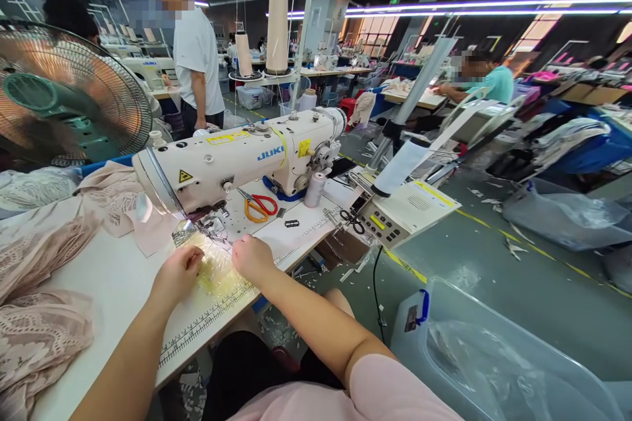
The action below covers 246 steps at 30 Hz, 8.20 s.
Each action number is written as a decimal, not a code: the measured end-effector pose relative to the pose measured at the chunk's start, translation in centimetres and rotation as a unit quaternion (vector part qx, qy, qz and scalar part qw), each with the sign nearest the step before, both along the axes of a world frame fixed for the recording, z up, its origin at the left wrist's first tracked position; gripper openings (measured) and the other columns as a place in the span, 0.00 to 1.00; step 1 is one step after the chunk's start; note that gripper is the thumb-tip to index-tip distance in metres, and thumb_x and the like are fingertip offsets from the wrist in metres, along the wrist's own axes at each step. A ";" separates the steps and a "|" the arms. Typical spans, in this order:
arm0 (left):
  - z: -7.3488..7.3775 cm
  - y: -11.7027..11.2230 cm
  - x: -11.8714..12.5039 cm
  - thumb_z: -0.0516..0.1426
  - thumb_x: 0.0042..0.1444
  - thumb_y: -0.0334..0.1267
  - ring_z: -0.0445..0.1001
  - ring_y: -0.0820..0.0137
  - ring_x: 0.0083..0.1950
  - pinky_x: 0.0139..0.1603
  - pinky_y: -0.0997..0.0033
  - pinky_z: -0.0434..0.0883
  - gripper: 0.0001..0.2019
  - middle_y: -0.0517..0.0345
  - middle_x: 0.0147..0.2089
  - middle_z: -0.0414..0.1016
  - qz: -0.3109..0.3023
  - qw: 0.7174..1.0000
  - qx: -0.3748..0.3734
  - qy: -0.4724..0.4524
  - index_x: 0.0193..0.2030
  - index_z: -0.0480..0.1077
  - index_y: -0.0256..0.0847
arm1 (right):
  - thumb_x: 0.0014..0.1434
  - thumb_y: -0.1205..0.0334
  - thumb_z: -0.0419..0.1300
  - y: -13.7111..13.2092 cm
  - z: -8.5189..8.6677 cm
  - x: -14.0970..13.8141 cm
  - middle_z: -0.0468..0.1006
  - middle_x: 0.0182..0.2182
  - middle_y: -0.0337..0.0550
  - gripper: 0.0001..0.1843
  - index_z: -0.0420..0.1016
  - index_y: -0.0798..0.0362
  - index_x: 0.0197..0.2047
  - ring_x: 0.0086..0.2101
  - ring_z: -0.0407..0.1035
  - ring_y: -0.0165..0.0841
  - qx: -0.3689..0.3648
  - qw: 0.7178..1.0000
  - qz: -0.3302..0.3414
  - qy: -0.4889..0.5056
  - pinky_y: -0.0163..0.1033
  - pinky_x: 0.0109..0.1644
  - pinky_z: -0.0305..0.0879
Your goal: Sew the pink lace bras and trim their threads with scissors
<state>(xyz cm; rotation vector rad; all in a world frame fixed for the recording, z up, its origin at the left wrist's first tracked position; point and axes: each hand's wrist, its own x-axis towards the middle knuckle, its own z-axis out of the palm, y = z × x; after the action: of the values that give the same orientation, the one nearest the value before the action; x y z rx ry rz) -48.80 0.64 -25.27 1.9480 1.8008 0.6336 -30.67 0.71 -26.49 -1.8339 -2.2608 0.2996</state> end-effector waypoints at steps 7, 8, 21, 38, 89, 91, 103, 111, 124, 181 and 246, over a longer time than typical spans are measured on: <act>1.6 -0.1 -0.5 0.47 0.57 0.36 0.70 0.65 0.32 0.27 0.72 0.57 0.07 0.56 0.34 0.73 0.019 0.995 -0.031 0.096 0.31 0.65 0.46 | 0.61 0.65 0.48 0.9 1.1 -0.1 0.75 0.38 0.42 0.14 0.74 0.48 0.43 0.36 0.69 0.33 -0.028 0.999 0.002 0.019 0.36 0.30 0.51; 2.0 0.0 -0.5 0.47 0.57 0.35 0.69 0.65 0.31 0.26 0.71 0.56 0.07 0.56 0.33 0.72 0.021 0.993 -0.034 0.114 0.31 0.64 0.45 | 0.61 0.65 0.49 1.0 1.1 -0.1 0.76 0.37 0.42 0.14 0.74 0.48 0.43 0.36 0.69 0.33 -0.033 0.999 0.002 0.020 0.36 0.30 0.51; 2.8 1.9 0.2 0.45 0.57 0.31 0.64 0.69 0.28 0.24 0.70 0.49 0.09 0.57 0.33 0.68 -0.043 0.964 -0.065 0.256 0.28 0.60 0.43 | 0.63 0.61 0.51 2.7 1.0 -1.9 0.78 0.38 0.48 0.09 0.70 0.54 0.42 0.37 0.71 0.36 -0.055 0.996 -0.051 0.051 0.36 0.33 0.55; 1.6 2.5 -0.2 0.42 0.61 0.33 0.70 0.66 0.34 0.24 0.68 0.52 0.13 0.54 0.38 0.71 -0.029 0.958 -0.048 0.281 0.35 0.66 0.43 | 0.58 0.60 0.60 3.5 0.6 -2.2 0.78 0.38 0.47 0.13 0.65 0.53 0.44 0.39 0.72 0.37 -0.055 0.992 -0.050 0.105 0.35 0.35 0.57; 0.6 3.2 -1.0 0.53 0.60 0.34 0.70 0.67 0.43 0.40 0.63 0.69 0.06 0.54 0.42 0.71 -0.026 0.978 -0.051 0.200 0.40 0.70 0.38 | 0.56 0.60 0.56 1.6 -2.1 0.6 0.72 0.25 0.39 0.07 0.73 0.52 0.33 0.29 0.64 0.32 0.018 0.994 0.021 0.107 0.34 0.34 0.56; 0.5 3.3 -0.7 0.54 0.59 0.33 0.70 0.66 0.44 0.41 0.63 0.69 0.06 0.53 0.44 0.71 -0.025 0.980 -0.054 0.192 0.42 0.70 0.38 | 0.56 0.59 0.55 1.5 -2.3 0.7 0.72 0.25 0.39 0.08 0.73 0.53 0.33 0.29 0.64 0.32 0.025 0.994 0.021 0.107 0.34 0.34 0.57; 0.4 4.0 -1.3 0.53 0.56 0.29 0.70 0.63 0.45 0.40 0.61 0.69 0.09 0.52 0.43 0.71 -0.045 0.981 -0.057 0.178 0.43 0.69 0.39 | 0.54 0.60 0.59 1.7 -2.5 0.2 0.72 0.26 0.38 0.06 0.73 0.53 0.33 0.30 0.64 0.30 0.066 0.993 -0.001 0.103 0.34 0.37 0.60; 0.8 4.2 -1.6 0.46 0.54 0.25 0.72 0.60 0.44 0.35 0.66 0.67 0.15 0.49 0.40 0.71 -0.042 0.983 -0.048 0.171 0.41 0.70 0.42 | 0.55 0.61 0.59 1.7 -1.7 -0.4 0.71 0.25 0.38 0.05 0.72 0.53 0.31 0.30 0.64 0.31 0.076 0.994 -0.001 0.079 0.34 0.36 0.59; 1.0 4.1 -1.3 0.42 0.57 0.28 0.73 0.60 0.41 0.30 0.67 0.63 0.15 0.50 0.40 0.72 -0.029 0.974 -0.043 0.219 0.38 0.68 0.43 | 0.52 0.62 0.61 1.7 -1.3 -0.2 0.73 0.26 0.36 0.06 0.72 0.53 0.35 0.30 0.66 0.30 0.066 0.988 0.008 0.140 0.34 0.38 0.60; 0.5 3.5 -0.4 0.45 0.52 0.24 0.72 0.63 0.39 0.28 0.69 0.60 0.15 0.52 0.39 0.71 -0.005 0.976 -0.078 0.201 0.37 0.69 0.42 | 0.53 0.59 0.56 1.4 -3.5 0.8 0.77 0.34 0.47 0.16 0.71 0.56 0.43 0.36 0.72 0.36 0.121 0.977 0.033 0.175 0.42 0.40 0.70; 0.6 3.4 -2.9 0.49 0.53 0.31 0.73 0.61 0.32 0.26 0.67 0.60 0.08 0.55 0.28 0.72 -0.034 0.987 -0.046 0.147 0.37 0.67 0.43 | 0.54 0.60 0.54 1.8 -4.0 1.1 0.76 0.31 0.46 0.14 0.72 0.55 0.42 0.33 0.69 0.35 0.097 0.975 -0.002 0.199 0.40 0.37 0.69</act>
<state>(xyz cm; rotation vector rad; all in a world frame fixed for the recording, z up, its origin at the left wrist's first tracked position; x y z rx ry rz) -51.70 4.04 -24.62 2.1179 1.8830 0.2445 -29.60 2.47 -30.47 -1.5209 -1.9364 0.3915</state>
